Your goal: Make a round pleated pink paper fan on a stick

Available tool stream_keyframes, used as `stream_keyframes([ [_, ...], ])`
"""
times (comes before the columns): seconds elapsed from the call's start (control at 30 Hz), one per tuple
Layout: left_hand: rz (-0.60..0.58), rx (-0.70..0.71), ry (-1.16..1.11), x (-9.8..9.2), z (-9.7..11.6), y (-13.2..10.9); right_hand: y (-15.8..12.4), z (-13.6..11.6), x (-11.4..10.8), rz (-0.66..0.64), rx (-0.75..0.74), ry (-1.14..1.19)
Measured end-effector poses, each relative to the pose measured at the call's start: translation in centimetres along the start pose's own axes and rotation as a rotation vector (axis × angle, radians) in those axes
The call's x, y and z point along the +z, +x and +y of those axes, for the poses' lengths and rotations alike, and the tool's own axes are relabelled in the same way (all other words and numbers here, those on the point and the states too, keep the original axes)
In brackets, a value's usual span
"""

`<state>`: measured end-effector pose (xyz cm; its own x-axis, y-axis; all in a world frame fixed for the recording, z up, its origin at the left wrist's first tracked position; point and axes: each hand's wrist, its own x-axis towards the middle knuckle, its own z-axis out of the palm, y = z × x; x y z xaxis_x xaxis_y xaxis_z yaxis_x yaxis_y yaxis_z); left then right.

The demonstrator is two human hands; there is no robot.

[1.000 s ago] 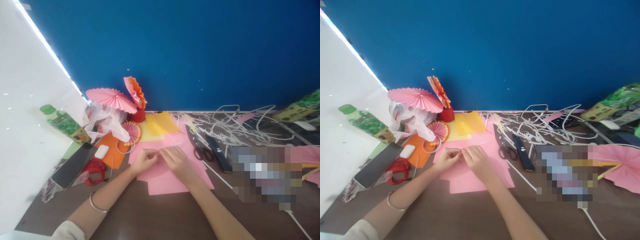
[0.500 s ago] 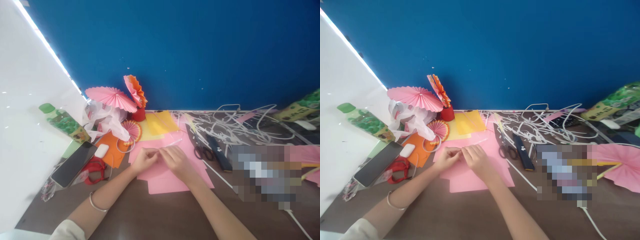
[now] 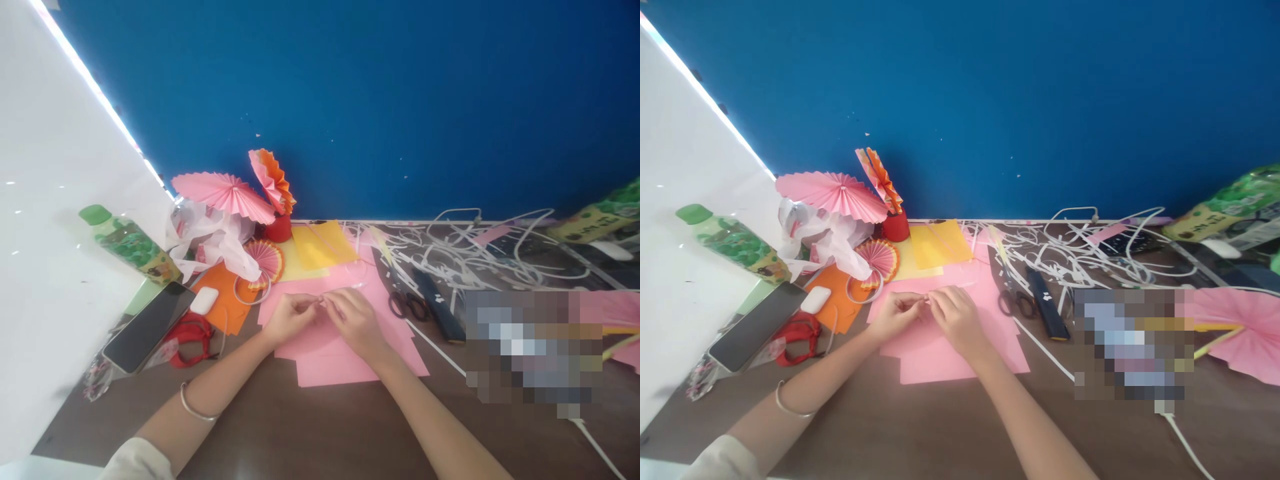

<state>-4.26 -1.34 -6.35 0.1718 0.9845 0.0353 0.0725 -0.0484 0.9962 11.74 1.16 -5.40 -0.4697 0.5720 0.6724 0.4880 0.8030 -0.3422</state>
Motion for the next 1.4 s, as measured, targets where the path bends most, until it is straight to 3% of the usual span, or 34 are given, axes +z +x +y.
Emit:
stream_keyframes([
  [0.13, 0.027, -0.026, -0.062, 0.0, -0.2, 0.1, 0.1, 0.0, 0.2, 0.052, 0.057, 0.029],
  [0.6, 0.031, -0.011, -0.09, 0.0, -0.1, 0.2, 0.2, -0.4, 0.2, 0.001, -0.015, -0.114],
  [0.73, 0.067, -0.059, -0.124, -0.1, -0.4, 0.3, 0.4, -0.1, 0.3, 0.122, 0.073, -0.07],
  [0.9, 0.124, -0.087, -0.131, -0.2, 0.0, 0.4, 0.4, 2.2, -0.6, 0.342, 0.182, -0.113],
  [1.0, 0.159, -0.094, -0.145, -0.3, 0.3, 0.4, 0.2, 3.1, -1.5, 0.401, 0.212, -0.156],
  [1.07, 0.157, -0.096, -0.155, -0.3, 0.4, 0.5, 0.2, 2.7, -1.9, 0.355, 0.151, -0.17],
  [1.23, 0.135, -0.068, -0.104, -0.4, 0.2, 0.4, 0.6, 0.1, -1.3, 0.086, -0.031, -0.136],
  [1.4, 0.14, -0.092, -0.137, -0.6, 0.4, 0.5, 0.8, -0.1, -0.5, 0.23, 0.018, -0.061],
])
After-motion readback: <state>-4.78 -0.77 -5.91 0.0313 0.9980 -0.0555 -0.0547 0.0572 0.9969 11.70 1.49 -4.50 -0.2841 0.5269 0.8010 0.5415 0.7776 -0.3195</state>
